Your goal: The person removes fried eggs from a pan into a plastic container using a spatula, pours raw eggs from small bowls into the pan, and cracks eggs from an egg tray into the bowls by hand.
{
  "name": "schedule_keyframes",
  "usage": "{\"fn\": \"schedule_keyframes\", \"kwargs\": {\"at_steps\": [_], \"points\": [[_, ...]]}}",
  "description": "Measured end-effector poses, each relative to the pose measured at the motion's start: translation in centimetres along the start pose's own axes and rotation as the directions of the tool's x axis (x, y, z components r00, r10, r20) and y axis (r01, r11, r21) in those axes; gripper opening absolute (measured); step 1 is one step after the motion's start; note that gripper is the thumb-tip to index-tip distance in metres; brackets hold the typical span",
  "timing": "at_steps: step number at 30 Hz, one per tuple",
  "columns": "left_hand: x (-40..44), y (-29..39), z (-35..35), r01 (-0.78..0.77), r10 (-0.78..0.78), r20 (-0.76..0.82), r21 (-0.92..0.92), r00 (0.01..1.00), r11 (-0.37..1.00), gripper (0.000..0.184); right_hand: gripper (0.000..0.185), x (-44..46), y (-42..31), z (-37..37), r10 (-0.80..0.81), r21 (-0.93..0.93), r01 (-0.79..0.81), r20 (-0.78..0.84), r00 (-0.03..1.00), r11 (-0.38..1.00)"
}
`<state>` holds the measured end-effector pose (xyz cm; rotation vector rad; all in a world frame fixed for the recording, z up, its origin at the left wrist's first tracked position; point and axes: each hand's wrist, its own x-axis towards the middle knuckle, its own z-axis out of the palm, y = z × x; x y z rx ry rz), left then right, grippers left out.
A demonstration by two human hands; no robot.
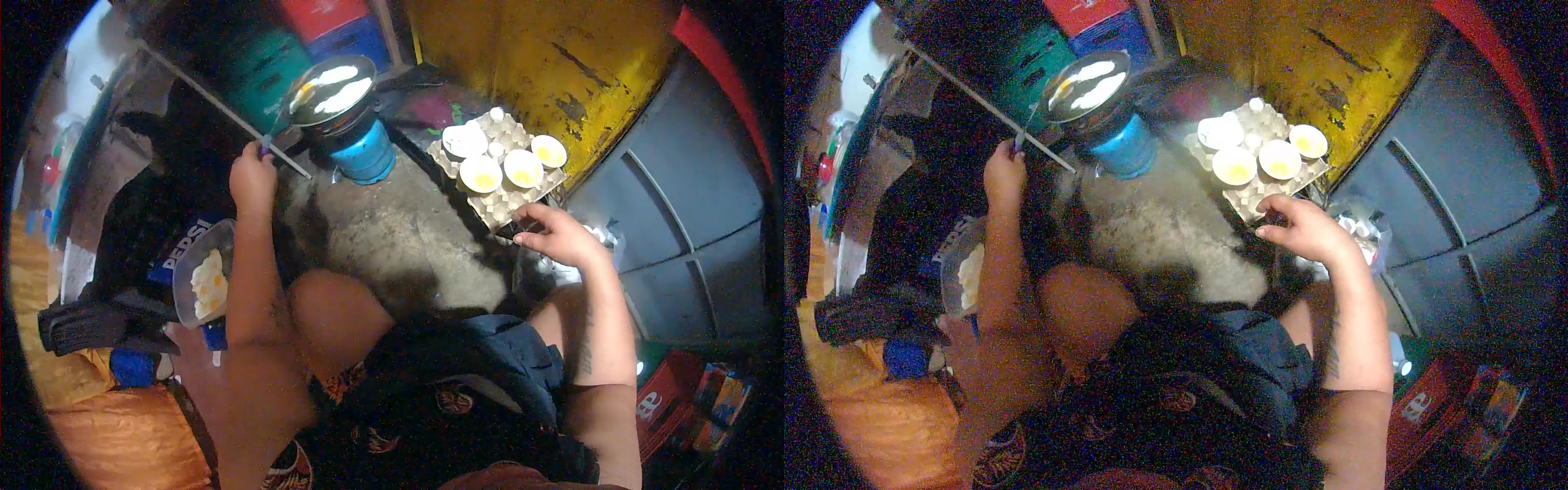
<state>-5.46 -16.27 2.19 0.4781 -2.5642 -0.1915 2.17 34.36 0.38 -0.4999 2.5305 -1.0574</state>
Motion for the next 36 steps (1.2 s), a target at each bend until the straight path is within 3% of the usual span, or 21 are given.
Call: {"fn": "schedule_keyframes", "kwargs": {"at_steps": [13,16,22,25,36], "points": [[5.5,-2.9,4.5,0.126,-0.117,0.113,-0.08,0.987,0.989,0.038,0.038,0.2,0.0,-0.1,0.002,0.002,-0.002,0.008,1.0,1.0],[4.9,-3.5,4.7,0.149,-0.127,0.128,-0.176,0.984,0.973,0.038,0.038,0.1,-0.4,-0.2,0.005,-0.01,-0.005,0.008,1.0,1.0],[3.5,-3.9,3.3,0.341,-0.237,0.27,-0.457,0.933,0.822,0.037,0.038,0.5,0.0,-0.2,-0.025,-0.02,0.025,0.0,1.0,1.0],[3.9,-3.5,3.2,0.042,-0.036,0.038,-0.18,0.999,0.983,0.037,0.039,0.6,-0.5,-0.4,-0.001,-0.014,0.001,0.02,1.0,1.0],[7.1,2.7,0.5,-0.02,-0.013,0.154,0.205,0.988,0.978,0.024,0.036,0.4,0.2,0.1,-0.058,-0.035,0.058,0.004,0.998,0.998]]}}
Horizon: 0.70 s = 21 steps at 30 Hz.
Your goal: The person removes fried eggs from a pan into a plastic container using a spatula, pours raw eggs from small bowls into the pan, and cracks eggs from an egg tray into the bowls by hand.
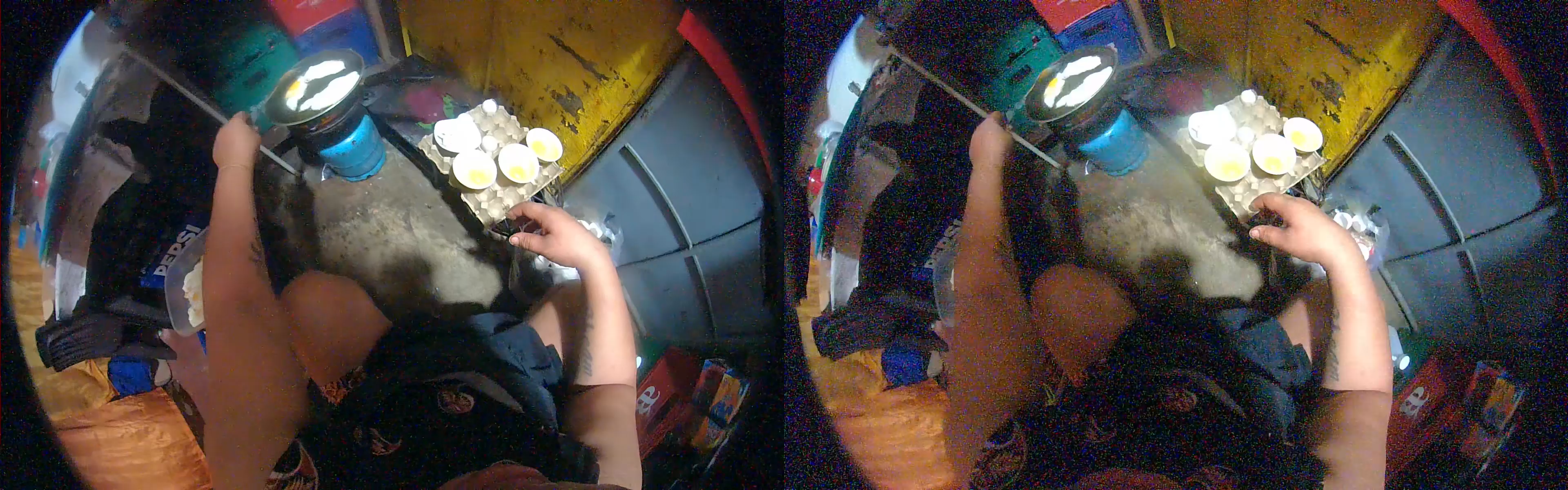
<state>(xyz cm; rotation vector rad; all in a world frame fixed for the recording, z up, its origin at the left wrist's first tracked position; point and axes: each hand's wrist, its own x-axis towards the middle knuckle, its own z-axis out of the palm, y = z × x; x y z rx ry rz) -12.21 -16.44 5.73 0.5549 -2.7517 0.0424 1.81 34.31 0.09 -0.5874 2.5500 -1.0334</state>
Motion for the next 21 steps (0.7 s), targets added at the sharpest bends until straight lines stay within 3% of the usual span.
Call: {"fn": "schedule_keyframes", "kwargs": {"at_steps": [9,15,18,21], "points": [[1.7,-0.9,-3.2,-0.132,0.123,0.07,0.15,0.99,0.98,0.023,0.036,-0.2,0.0,-0.2,0.021,0.009,-0.021,-0.001,1.0,1.0],[-0.7,-1.4,-6.0,-0.091,0.082,0.106,0.084,0.991,0.992,0.026,0.035,-0.6,-0.1,-0.4,0.021,0.032,-0.021,0.0,1.0,0.999],[-2.6,-1.7,-6.6,-0.043,0.043,0.017,-0.025,0.999,0.999,0.029,0.035,-0.8,-0.2,-0.4,0.012,0.027,-0.012,-0.013,1.0,1.0],[-2.9,-4.0,-4.2,-0.093,0.078,-0.132,-0.108,0.988,0.99,0.032,0.035,-0.9,-0.1,-0.3,0.02,0.029,-0.02,-0.021,1.0,0.999]]}}
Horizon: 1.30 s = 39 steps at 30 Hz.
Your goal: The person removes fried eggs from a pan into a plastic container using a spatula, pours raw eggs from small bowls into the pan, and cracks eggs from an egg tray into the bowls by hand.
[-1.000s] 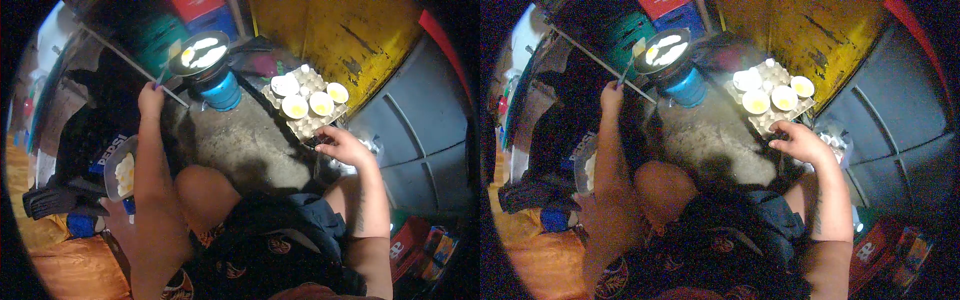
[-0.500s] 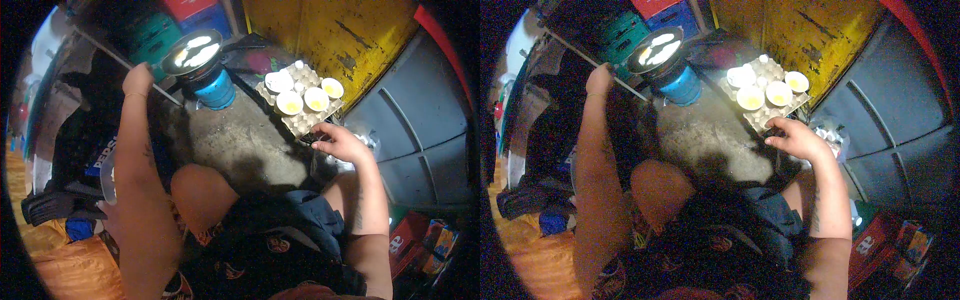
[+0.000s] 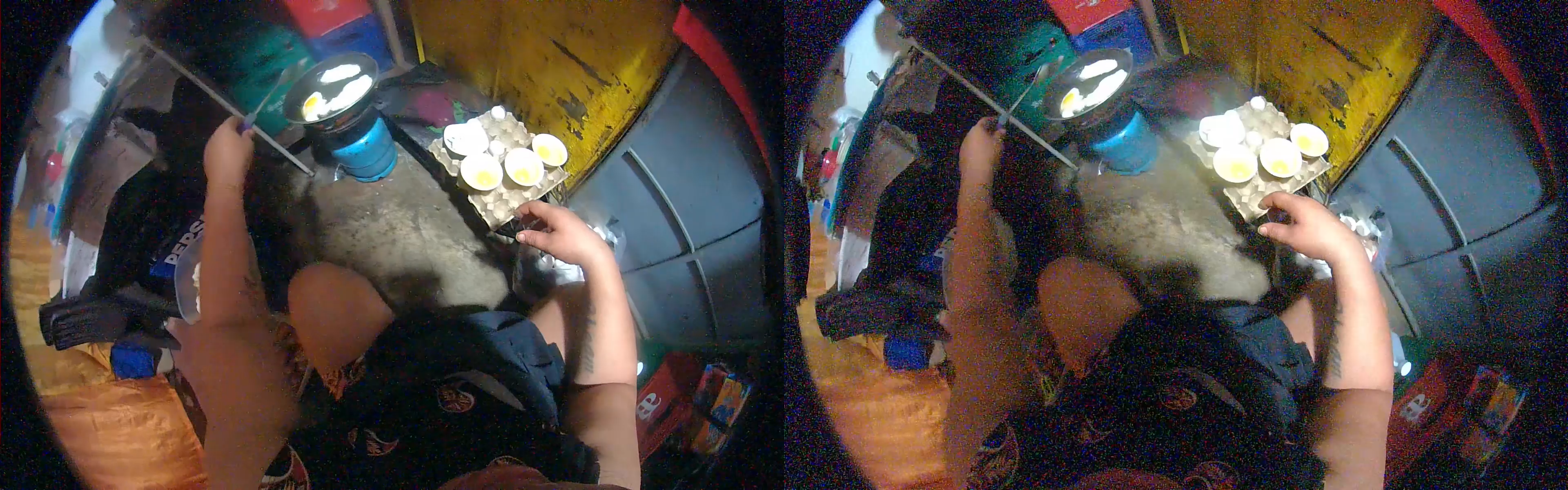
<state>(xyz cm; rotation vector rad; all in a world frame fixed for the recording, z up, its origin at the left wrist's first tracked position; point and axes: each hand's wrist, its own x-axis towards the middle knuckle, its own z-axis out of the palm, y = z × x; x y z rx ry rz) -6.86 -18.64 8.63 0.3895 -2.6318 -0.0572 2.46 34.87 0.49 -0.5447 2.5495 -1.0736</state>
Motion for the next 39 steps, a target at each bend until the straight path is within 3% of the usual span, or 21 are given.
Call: {"fn": "schedule_keyframes", "kwargs": {"at_steps": [4,5,8,12,15,21,27,30,39], "points": [[-4.7,3.7,-1.7,0.15,-0.145,0.044,-0.128,0.988,0.98,0.032,0.04,-0.2,-0.5,-0.2,0.05,0.02,-0.051,0.024,0.998,0.999],[-5.0,2.2,0.2,0.071,-0.077,-0.032,-0.15,0.997,0.986,0.03,0.04,-0.2,-0.6,-0.3,0.047,0.016,-0.048,0.026,0.999,0.999],[-5.9,1.8,1.4,0.071,-0.063,0.037,-0.29,0.997,0.954,0.029,0.039,-0.3,-0.5,-0.1,0.039,0.003,-0.039,0.028,0.999,0.999],[-6.8,2.6,0.0,0.08,-0.064,0.101,-0.167,0.993,0.983,0.037,0.035,-0.3,0.0,0.3,0.02,0.01,-0.02,0.026,0.999,1.0],[-7.1,2.7,-0.3,0.085,-0.077,0.075,-0.115,0.994,0.99,0.031,0.033,-0.5,0.1,0.3,0.006,0.01,-0.006,0.012,1.0,1.0],[-7.0,2.5,0.4,0.077,-0.069,0.097,-0.083,0.993,0.994,0.031,0.035,-0.6,0.0,0.3,0.041,0.011,-0.042,0.024,0.999,0.999],[-7.9,3.1,0.5,0.12,-0.122,-0.007,-0.131,0.993,0.984,0.03,0.035,-0.8,-0.1,0.3,0.039,0.0,-0.039,0.026,0.999,0.999],[-7.6,2.7,0.2,0.075,-0.082,-0.053,-0.119,0.995,0.99,0.028,0.035,-0.9,-0.5,0.4,0.043,-0.023,-0.042,0.031,0.999,0.999],[-4.4,4.2,1.3,-0.014,0.013,0.011,0.097,1.0,0.995,0.025,0.035,-0.5,-0.2,0.6,0.026,-0.032,-0.025,0.025,0.999,0.999]]}}
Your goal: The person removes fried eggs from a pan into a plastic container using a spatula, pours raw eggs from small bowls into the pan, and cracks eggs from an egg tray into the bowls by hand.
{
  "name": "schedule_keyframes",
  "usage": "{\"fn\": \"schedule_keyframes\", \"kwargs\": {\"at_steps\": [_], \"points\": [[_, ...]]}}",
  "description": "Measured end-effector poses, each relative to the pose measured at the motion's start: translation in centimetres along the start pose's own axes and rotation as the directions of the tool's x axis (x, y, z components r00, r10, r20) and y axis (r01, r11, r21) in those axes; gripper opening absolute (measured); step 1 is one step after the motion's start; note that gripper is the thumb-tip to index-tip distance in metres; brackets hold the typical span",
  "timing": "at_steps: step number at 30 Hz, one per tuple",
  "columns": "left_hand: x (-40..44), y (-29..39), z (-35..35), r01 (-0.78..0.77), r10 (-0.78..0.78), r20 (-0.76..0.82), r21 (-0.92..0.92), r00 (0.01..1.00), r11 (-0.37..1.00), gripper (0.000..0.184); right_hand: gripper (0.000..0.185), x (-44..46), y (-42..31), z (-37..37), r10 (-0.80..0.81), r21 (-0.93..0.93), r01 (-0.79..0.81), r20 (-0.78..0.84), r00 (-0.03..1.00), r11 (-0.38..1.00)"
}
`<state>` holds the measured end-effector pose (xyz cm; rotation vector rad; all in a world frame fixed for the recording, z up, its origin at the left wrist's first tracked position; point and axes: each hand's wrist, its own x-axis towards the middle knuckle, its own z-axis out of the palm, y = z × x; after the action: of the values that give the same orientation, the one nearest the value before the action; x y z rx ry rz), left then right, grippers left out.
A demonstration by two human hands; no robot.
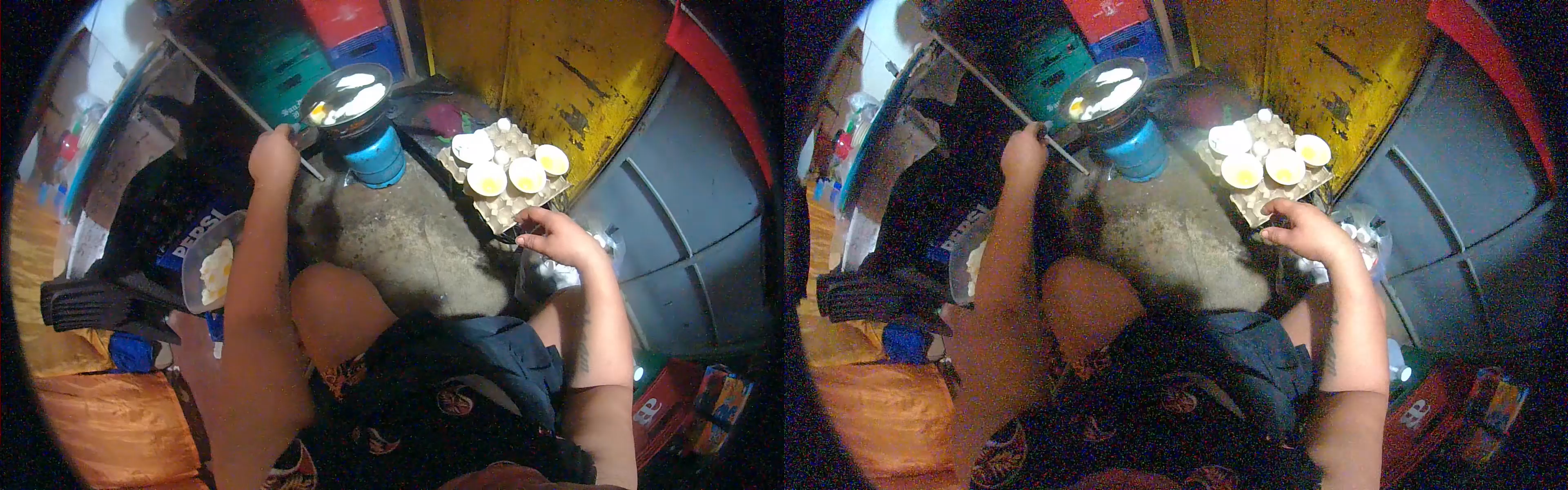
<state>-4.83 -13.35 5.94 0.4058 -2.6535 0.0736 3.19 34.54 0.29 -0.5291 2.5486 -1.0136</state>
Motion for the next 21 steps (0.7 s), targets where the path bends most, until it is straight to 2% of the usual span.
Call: {"fn": "schedule_keyframes", "kwargs": {"at_steps": [3,6,9,14,17,21], "points": [[1.2,0.5,-0.3,-0.052,0.047,0.073,0.075,0.996,0.996,0.024,0.036,0.0,0.1,-0.1,-0.025,-0.005,0.025,-0.01,1.0,1.0],[2.7,-0.3,0.7,-0.076,0.077,0.001,0.182,0.997,0.98,0.024,0.037,-0.1,0.1,-0.3,-0.007,0.013,0.007,-0.012,1.0,1.0],[3.1,-1.3,-0.4,-0.136,0.134,0.024,0.211,0.991,0.968,0.026,0.036,-0.3,0.1,-0.4,-0.021,0.006,0.021,-0.016,1.0,1.0],[2.4,-1.5,-4.8,-0.083,0.101,-0.048,0.29,0.994,0.954,0.022,0.035,-0.4,-0.1,-0.8,-0.045,-0.012,0.044,-0.023,0.999,0.999],[2.4,-2.1,-6.9,-0.17,0.216,-0.09,0.365,0.972,0.916,0.021,0.034,-0.1,0.2,-0.8,-0.048,-0.007,0.048,-0.02,0.999,0.999],[2.4,-1.9,-8.9,-0.258,0.322,-0.055,0.48,0.945,0.838,0.021,0.035,0.4,0.1,-0.7,-0.013,0.025,0.012,0.013,1.0,1.0]]}}
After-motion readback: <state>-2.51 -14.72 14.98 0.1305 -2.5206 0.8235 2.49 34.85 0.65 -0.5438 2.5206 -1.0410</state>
